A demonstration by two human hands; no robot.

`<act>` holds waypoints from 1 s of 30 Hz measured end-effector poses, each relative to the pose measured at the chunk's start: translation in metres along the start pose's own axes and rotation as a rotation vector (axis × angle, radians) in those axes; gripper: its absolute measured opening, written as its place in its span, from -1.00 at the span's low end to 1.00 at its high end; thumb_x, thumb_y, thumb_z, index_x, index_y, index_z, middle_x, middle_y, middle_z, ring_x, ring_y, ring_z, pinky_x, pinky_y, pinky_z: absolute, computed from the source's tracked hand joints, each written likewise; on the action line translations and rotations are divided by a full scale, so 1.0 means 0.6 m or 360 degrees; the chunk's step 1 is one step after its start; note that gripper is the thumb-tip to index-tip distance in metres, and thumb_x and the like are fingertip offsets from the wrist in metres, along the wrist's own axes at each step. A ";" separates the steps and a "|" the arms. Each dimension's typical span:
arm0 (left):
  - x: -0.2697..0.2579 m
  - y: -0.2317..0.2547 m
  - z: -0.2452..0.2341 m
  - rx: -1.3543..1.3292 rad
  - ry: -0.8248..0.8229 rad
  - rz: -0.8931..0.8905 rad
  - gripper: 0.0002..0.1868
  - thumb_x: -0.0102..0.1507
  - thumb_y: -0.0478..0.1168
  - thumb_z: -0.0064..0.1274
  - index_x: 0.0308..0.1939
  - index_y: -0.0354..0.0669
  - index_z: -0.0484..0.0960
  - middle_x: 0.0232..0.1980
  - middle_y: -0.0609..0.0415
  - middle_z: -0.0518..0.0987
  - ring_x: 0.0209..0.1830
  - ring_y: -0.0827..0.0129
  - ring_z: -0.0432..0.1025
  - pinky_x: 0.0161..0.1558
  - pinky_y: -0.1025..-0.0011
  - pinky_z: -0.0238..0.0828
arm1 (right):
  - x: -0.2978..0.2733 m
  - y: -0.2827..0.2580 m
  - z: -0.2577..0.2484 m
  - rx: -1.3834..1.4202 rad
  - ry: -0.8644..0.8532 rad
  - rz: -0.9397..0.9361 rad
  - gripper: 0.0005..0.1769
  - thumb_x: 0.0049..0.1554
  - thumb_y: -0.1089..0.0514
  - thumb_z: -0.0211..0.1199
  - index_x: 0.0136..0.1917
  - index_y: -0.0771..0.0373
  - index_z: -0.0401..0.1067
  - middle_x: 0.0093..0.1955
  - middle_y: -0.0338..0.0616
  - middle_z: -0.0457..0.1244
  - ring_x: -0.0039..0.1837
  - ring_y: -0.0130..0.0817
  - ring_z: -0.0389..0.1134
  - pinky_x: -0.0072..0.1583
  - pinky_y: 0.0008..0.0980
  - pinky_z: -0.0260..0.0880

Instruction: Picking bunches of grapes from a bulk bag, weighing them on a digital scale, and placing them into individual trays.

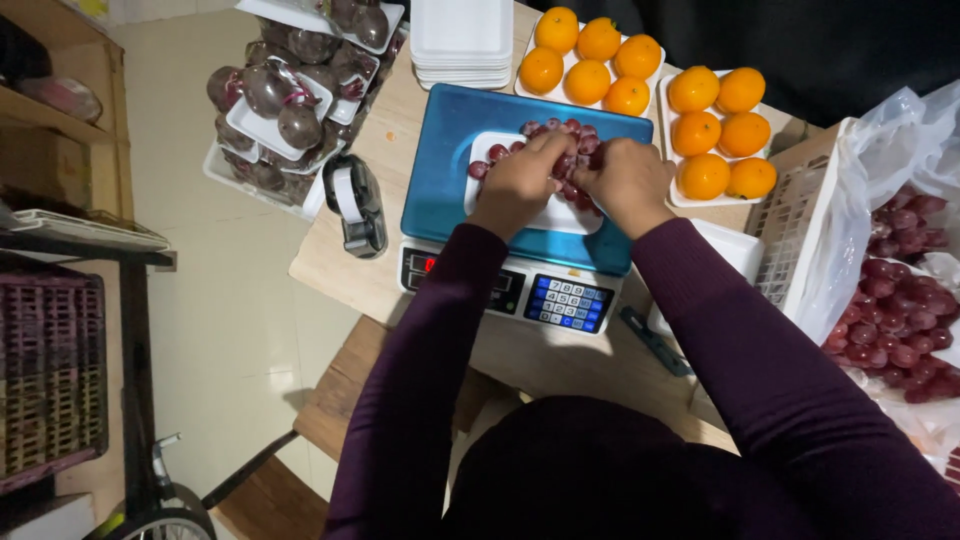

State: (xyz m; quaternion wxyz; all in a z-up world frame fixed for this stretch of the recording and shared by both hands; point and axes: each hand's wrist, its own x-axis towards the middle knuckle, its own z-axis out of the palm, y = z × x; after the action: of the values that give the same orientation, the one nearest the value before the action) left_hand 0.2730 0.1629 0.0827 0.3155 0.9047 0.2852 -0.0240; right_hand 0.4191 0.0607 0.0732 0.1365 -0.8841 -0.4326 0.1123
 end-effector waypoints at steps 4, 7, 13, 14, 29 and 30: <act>-0.015 0.014 -0.002 0.0090 0.0100 0.0061 -0.46 0.37 -0.11 0.05 0.40 0.40 0.27 0.47 0.26 0.35 0.30 0.17 0.48 0.29 0.10 0.45 | -0.007 -0.011 -0.014 -0.0041 0.0017 -0.0067 -0.67 0.07 -0.02 0.39 -0.05 0.28 0.63 -0.17 0.13 0.42 0.02 0.25 0.43 0.02 0.08 0.40; -0.008 0.013 0.024 0.0321 0.0263 0.0007 -0.52 0.37 0.00 0.03 0.37 0.40 0.32 0.42 0.31 0.40 0.20 0.30 0.54 0.22 0.24 0.50 | -0.014 -0.005 -0.012 0.0025 0.0036 -0.0102 -0.67 0.08 -0.05 0.40 -0.03 0.23 0.61 -0.19 0.07 0.41 0.02 0.22 0.44 0.02 0.08 0.37; 0.000 0.004 0.060 0.0612 0.0811 0.0201 -0.58 0.25 0.09 0.14 0.19 0.38 0.47 0.17 0.33 0.55 -0.27 0.24 0.64 -0.18 0.31 0.62 | -0.001 0.030 0.019 0.0234 0.0062 -0.0123 -0.54 0.11 -0.21 0.40 0.00 0.22 0.59 -0.18 0.07 0.39 0.01 0.21 0.44 0.00 0.06 0.40; 0.001 0.001 0.063 0.0615 0.0813 0.0199 -0.58 0.25 0.09 0.14 0.19 0.38 0.47 0.17 0.33 0.55 -0.27 0.24 0.64 -0.18 0.31 0.62 | 0.000 0.033 0.020 0.0236 0.0063 -0.0126 -0.54 0.11 -0.21 0.40 0.00 0.22 0.59 -0.18 0.07 0.39 0.01 0.21 0.44 0.00 0.06 0.40; -0.022 -0.024 -0.025 -0.0118 0.0478 0.0186 -0.59 0.42 0.07 -0.07 0.35 0.33 0.39 0.27 0.14 0.47 0.14 0.00 0.55 0.16 0.02 0.50 | -0.153 0.168 -0.130 0.2170 -0.0068 0.0466 -0.80 0.26 0.15 0.14 0.16 0.19 0.39 -0.28 -0.14 0.19 -0.22 -0.38 0.31 -0.20 -0.46 0.42; -0.022 -0.035 -0.031 -0.0182 0.0585 0.0177 -0.60 0.38 -0.02 -0.11 0.32 0.23 0.41 0.24 0.06 0.49 0.10 0.00 0.52 0.01 0.03 0.44 | -0.182 0.210 -0.140 0.1935 0.0067 0.0498 -0.83 0.26 0.16 0.18 0.14 0.14 0.43 -0.16 -0.21 0.25 -0.17 -0.42 0.31 -0.16 -0.48 0.40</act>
State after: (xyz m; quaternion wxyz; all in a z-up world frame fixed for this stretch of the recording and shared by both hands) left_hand 0.2486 0.1805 0.0890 0.3097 0.8889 0.2884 0.1753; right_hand 0.4723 -0.1124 0.1179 0.6053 -0.7033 -0.1542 0.3394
